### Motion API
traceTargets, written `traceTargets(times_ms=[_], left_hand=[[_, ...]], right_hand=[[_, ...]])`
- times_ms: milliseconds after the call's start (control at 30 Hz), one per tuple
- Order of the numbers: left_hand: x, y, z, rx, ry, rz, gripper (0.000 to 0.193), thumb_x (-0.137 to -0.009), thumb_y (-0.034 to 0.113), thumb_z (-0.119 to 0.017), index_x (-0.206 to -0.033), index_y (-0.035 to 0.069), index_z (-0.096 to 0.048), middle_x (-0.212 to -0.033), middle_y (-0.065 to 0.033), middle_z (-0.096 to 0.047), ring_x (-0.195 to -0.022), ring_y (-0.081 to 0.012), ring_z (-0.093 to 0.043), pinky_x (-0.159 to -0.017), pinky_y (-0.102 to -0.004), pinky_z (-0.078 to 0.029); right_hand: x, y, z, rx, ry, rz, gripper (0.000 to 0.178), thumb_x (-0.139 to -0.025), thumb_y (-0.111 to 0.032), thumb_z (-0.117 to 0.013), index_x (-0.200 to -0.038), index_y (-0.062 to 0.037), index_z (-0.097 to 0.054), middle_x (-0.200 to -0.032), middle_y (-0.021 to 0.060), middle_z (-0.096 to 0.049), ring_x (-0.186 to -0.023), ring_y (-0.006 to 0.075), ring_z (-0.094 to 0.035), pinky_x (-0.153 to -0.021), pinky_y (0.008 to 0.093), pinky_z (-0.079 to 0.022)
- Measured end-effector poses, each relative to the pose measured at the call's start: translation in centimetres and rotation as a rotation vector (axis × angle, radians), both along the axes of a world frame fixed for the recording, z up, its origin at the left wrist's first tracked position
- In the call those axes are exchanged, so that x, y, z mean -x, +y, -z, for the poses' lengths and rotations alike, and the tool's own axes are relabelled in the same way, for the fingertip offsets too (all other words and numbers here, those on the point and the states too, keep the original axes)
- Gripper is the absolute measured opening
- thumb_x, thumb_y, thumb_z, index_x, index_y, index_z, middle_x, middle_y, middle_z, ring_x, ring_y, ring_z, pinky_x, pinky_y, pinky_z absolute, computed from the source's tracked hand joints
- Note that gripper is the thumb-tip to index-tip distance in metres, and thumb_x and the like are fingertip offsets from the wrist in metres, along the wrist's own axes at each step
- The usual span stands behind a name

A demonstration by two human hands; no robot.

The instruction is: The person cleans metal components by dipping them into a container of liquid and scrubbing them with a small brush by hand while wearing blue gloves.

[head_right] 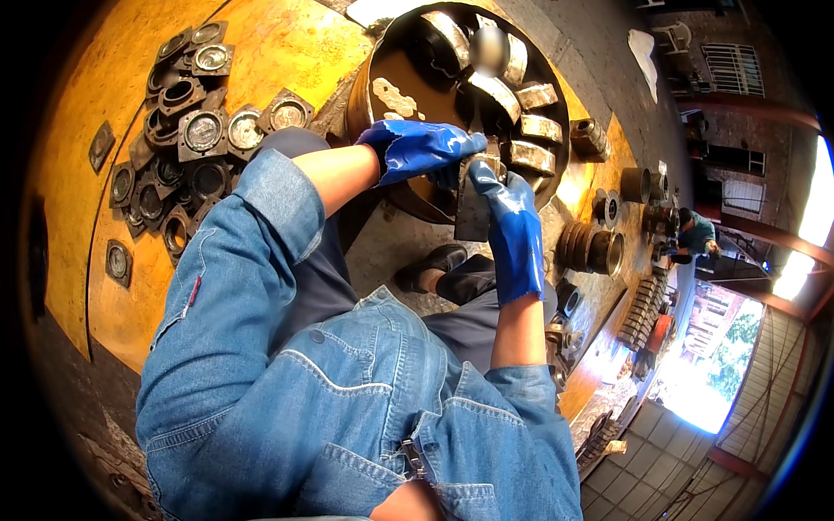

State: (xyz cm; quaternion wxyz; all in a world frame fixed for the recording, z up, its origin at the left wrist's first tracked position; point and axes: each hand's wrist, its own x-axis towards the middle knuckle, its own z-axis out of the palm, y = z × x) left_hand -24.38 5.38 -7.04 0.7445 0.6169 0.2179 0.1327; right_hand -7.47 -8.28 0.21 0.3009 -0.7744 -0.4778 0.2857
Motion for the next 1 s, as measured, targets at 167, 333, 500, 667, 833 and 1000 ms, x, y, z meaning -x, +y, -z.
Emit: traceTargets(times_ms=[167,333,500,667,833,1000], left_hand=[[0.1,-0.2,0.0,-0.011,-0.020,-0.024,0.070,-0.111,0.062,-0.041,-0.109,0.001,-0.074,-0.092,-0.0154,-0.078,-0.088,-0.0245,-0.075,-0.085,-0.0364,-0.058],[-0.6,0.2,1.4,-0.048,-0.012,-0.031,0.069,-0.110,0.062,-0.042,-0.108,0.001,-0.075,-0.092,-0.0157,-0.078,-0.087,-0.0249,-0.076,-0.083,-0.0361,-0.059],[-0.3,0.1,0.3,0.005,-0.034,-0.001,0.069,-0.110,0.062,-0.042,-0.110,0.001,-0.074,-0.092,-0.0158,-0.078,-0.086,-0.0249,-0.076,-0.082,-0.0361,-0.058],[0.5,-0.3,-0.8,0.009,-0.041,-0.023,0.068,-0.110,0.063,-0.042,-0.112,0.002,-0.073,-0.093,-0.0155,-0.078,-0.086,-0.0249,-0.075,-0.082,-0.0364,-0.058],[0.2,-0.2,-0.3,-0.005,-0.029,-0.030,0.068,-0.110,0.062,-0.042,-0.111,0.002,-0.074,-0.093,-0.0150,-0.079,-0.087,-0.0245,-0.075,-0.082,-0.0363,-0.057],[0.3,-0.3,-0.8,-0.007,0.003,-0.035,0.069,-0.110,0.063,-0.043,-0.111,0.002,-0.075,-0.093,-0.0142,-0.079,-0.088,-0.0240,-0.075,-0.085,-0.0368,-0.056]], right_hand=[[-0.7,0.3,0.6,0.090,0.101,0.039,0.036,-0.105,-0.034,-0.068,-0.117,-0.0001,-0.072,-0.103,0.0013,-0.067,-0.092,0.0114,-0.057,-0.084,0.0280,-0.046],[-1.0,0.6,0.8,0.103,0.160,0.049,0.041,-0.102,-0.039,-0.073,-0.116,-0.0004,-0.073,-0.097,-0.0007,-0.066,-0.088,0.0103,-0.055,-0.079,0.0272,-0.044],[-1.4,0.5,1.4,0.073,0.151,0.029,0.052,-0.097,-0.054,-0.075,-0.103,-0.0028,-0.070,-0.082,-0.0017,-0.053,-0.075,0.0120,-0.043,-0.065,0.0306,-0.038],[-0.5,0.3,0.5,0.049,0.101,0.046,0.051,-0.097,-0.053,-0.075,-0.103,-0.0029,-0.070,-0.081,-0.0018,-0.053,-0.074,0.0120,-0.043,-0.064,0.0305,-0.037],[0.7,0.5,-0.5,0.053,0.102,0.047,0.051,-0.097,-0.052,-0.075,-0.106,-0.0017,-0.070,-0.081,-0.0018,-0.053,-0.074,0.0120,-0.044,-0.064,0.0304,-0.037],[1.4,0.4,-0.9,0.006,0.003,0.035,0.051,-0.098,-0.052,-0.075,-0.106,-0.0019,-0.072,-0.083,-0.0018,-0.056,-0.077,0.0114,-0.046,-0.067,0.0299,-0.038]])
